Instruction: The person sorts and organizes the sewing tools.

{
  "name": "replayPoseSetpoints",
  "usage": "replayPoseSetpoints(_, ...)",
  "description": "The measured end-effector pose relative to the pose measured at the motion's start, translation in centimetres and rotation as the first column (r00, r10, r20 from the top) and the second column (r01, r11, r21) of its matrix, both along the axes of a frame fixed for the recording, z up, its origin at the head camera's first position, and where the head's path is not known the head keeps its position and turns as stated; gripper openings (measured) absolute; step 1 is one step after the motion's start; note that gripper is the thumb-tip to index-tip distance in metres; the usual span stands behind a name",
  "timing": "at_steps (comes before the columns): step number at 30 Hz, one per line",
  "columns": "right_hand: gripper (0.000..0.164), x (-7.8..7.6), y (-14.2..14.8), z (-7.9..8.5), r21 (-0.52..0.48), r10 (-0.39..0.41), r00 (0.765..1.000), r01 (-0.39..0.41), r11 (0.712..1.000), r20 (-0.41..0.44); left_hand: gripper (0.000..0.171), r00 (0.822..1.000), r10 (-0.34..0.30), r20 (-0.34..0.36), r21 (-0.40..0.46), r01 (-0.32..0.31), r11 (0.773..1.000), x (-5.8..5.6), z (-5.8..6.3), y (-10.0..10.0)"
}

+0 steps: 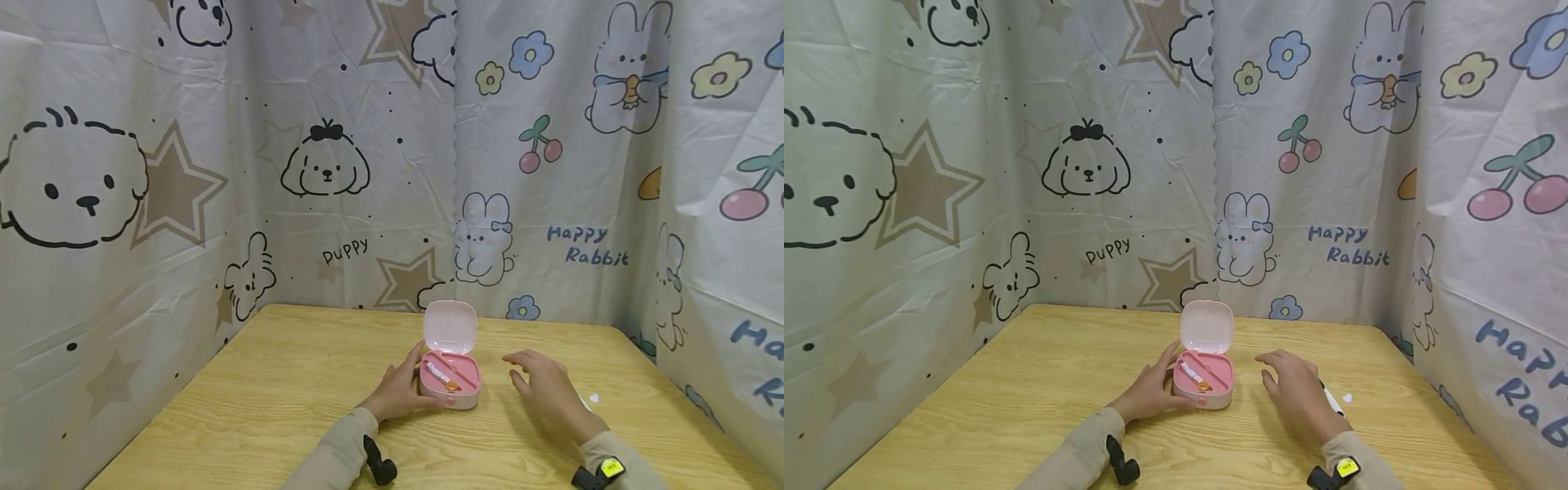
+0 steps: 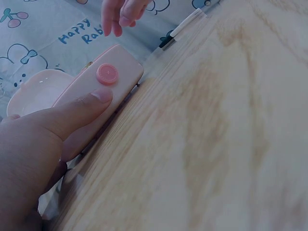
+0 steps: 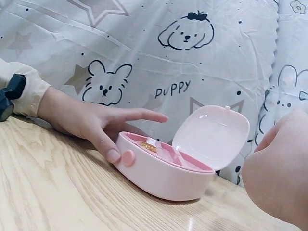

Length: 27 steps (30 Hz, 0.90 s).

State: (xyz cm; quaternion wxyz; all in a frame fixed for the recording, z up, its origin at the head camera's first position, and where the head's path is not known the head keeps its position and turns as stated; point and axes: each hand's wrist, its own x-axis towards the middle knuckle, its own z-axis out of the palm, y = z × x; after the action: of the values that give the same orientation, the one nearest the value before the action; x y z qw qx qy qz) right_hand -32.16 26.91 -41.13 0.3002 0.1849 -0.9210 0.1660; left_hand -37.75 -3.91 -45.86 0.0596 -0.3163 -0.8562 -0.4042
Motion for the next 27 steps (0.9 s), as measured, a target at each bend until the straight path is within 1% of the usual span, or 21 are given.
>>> replayPoseSetpoints(6,0.027,-0.5,1.4,-0.6,0.003,-0.059,0.998,0.059,0.998,0.038,0.122,1.0,0.001,0.002,0.006,-0.001,1.0,0.1,0.0,0.1)
replayPoseSetpoints(18,0.032,-0.5,3.7,-1.0,0.001,-0.109,0.986,0.109,0.994,0.126,0.123,0.999,0.008,0.033,0.002,-0.008,1.0,0.5,0.4,-0.1)
replayPoseSetpoints(22,0.036,-0.5,4.7,-1.0,0.004,-0.155,0.973,0.157,0.988,0.171,0.123,0.999,0.001,0.032,0.006,-0.002,1.0,0.5,0.5,-0.1)
replayPoseSetpoints(27,0.042,-0.2,5.5,-0.7,0.023,-0.208,0.948,0.209,0.978,0.241,0.123,0.999,0.0,0.037,0.014,-0.001,1.0,0.5,0.5,-0.1)
